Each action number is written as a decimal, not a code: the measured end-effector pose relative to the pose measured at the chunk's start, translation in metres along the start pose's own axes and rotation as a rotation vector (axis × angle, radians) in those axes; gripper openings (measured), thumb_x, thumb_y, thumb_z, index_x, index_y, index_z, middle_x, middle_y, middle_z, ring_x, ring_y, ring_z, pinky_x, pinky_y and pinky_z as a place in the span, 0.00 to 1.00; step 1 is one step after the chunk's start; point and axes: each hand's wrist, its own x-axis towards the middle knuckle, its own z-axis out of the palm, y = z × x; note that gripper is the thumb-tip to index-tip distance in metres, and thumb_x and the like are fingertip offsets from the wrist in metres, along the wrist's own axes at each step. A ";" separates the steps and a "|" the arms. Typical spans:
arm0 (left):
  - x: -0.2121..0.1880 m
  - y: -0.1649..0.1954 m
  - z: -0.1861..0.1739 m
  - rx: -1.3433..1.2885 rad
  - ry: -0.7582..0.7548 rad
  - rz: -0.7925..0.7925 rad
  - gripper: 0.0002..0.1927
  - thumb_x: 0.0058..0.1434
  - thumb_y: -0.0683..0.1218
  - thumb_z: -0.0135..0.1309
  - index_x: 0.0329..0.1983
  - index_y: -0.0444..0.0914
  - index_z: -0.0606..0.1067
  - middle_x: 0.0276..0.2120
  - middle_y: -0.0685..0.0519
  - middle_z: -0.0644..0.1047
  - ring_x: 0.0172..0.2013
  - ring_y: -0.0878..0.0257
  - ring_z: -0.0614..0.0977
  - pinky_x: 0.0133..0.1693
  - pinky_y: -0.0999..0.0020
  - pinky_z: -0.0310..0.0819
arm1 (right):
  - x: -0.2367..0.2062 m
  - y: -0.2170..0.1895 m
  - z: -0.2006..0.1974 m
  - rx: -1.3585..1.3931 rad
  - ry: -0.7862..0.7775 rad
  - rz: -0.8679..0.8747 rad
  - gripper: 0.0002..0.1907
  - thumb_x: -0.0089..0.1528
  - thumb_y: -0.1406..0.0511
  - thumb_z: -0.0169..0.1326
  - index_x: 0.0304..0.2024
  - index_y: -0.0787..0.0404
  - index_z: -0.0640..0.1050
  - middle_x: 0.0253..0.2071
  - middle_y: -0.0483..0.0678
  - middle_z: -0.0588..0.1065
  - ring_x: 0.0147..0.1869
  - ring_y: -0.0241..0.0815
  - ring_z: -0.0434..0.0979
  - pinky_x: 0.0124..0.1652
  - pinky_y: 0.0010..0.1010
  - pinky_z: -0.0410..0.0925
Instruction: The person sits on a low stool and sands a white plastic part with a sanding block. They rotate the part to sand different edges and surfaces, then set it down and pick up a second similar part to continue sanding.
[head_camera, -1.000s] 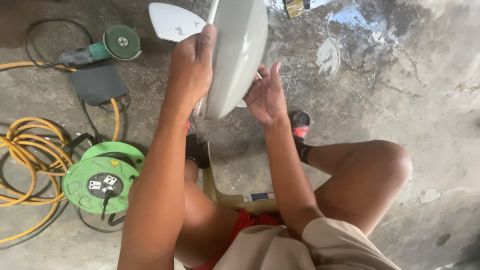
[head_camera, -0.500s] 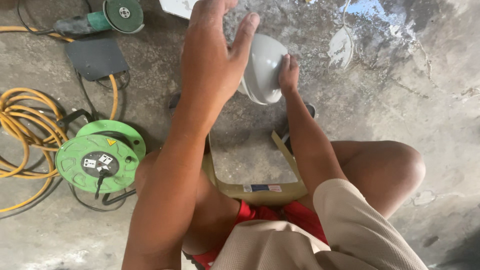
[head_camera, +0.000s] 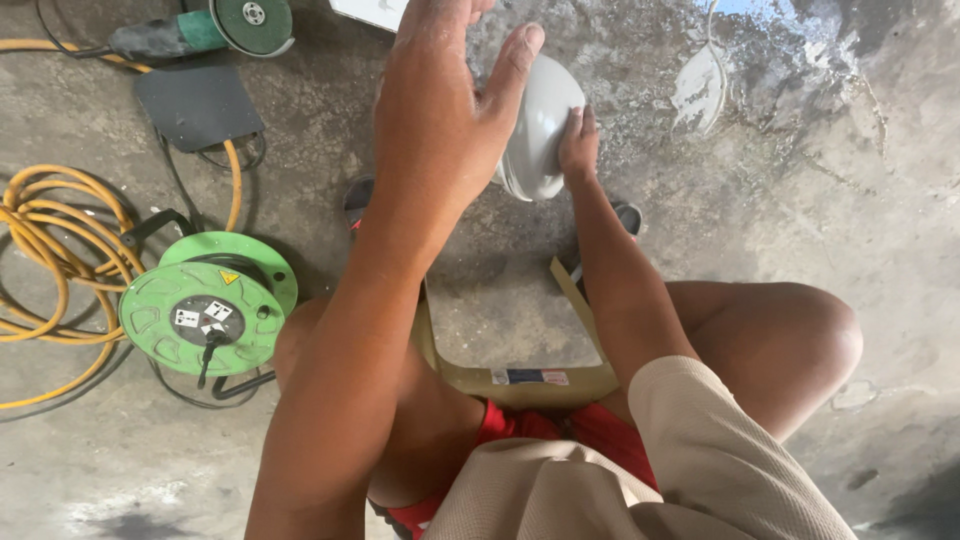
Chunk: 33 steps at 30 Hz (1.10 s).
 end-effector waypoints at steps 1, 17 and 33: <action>-0.001 -0.001 0.000 0.008 0.006 0.008 0.15 0.75 0.50 0.61 0.55 0.37 0.72 0.51 0.50 0.78 0.55 0.52 0.81 0.55 0.56 0.76 | 0.000 0.002 0.000 -0.022 0.009 -0.003 0.36 0.73 0.47 0.38 0.74 0.63 0.62 0.73 0.66 0.63 0.77 0.60 0.64 0.73 0.44 0.59; 0.006 0.007 -0.025 -0.156 0.019 -0.012 0.16 0.73 0.50 0.57 0.52 0.33 0.73 0.42 0.47 0.79 0.33 0.58 0.79 0.44 0.61 0.78 | -0.041 -0.039 -0.002 -0.500 -0.103 -0.409 0.42 0.69 0.51 0.56 0.78 0.54 0.51 0.81 0.52 0.46 0.83 0.67 0.40 0.70 0.69 0.46; -0.168 -0.271 -0.143 -0.312 0.480 -0.935 0.08 0.67 0.47 0.59 0.43 0.42 0.73 0.35 0.57 0.79 0.31 0.70 0.81 0.28 0.81 0.73 | -0.051 -0.021 0.011 -0.339 0.014 -0.628 0.41 0.62 0.64 0.66 0.74 0.61 0.63 0.77 0.60 0.59 0.80 0.66 0.55 0.75 0.55 0.53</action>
